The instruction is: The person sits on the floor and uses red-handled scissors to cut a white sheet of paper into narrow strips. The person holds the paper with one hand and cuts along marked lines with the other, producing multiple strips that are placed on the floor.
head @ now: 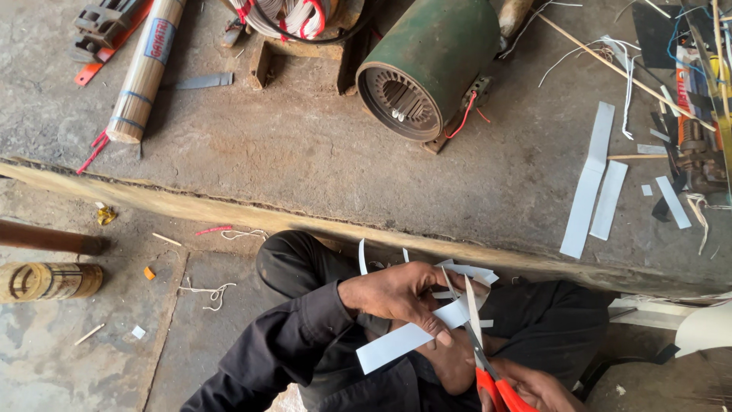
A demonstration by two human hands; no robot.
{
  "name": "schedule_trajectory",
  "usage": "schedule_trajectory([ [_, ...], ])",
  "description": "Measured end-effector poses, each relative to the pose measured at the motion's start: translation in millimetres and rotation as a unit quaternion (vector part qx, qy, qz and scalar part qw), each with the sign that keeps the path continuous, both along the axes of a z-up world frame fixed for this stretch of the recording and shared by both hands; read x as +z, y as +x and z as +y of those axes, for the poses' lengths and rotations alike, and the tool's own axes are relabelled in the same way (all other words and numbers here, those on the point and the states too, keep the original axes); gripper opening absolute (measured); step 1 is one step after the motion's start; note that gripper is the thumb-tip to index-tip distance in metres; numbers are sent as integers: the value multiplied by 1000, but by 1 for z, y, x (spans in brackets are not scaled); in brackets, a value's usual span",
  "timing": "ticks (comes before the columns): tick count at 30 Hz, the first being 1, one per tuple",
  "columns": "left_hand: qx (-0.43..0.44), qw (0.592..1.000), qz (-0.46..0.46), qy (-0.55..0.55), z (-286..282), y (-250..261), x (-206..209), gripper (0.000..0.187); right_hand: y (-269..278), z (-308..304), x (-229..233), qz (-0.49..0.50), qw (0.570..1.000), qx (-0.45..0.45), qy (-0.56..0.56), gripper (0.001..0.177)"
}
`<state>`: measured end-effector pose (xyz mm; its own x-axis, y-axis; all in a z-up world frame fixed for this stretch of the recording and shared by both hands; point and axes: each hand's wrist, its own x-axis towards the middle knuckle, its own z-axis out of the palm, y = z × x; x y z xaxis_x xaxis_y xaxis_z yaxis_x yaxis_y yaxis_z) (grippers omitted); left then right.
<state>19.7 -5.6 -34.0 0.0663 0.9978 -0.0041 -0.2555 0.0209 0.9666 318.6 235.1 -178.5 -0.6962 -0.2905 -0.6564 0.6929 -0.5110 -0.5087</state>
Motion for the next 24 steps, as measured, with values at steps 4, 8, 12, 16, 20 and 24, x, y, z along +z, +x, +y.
schedule_trajectory([
  [4, 5, 999, 18, 43, 2, 2, 1, 76, 0, -3, 12, 68, 997, 39, 15, 50],
  [8, 7, 999, 8, 40, 1, 3, 3, 79, -4, -7, 16, 30, 999, 12, 24, 53],
  [12, 8, 998, 23, 63, 1, 2, 4, 80, -4, -6, 16, 46, 998, 20, 23, 59],
  [16, 2, 999, 10, 44, 3, 2, 4, 82, -5, -9, 15, 25, 1000, -17, 8, 57],
  [20, 1, 999, 12, 38, 5, 2, 4, 83, -2, -11, 15, 56, 998, 2, 12, 58],
  [24, 4, 999, 30, 35, 7, 2, 3, 83, -3, -8, 10, 13, 1000, -9, 23, 57],
])
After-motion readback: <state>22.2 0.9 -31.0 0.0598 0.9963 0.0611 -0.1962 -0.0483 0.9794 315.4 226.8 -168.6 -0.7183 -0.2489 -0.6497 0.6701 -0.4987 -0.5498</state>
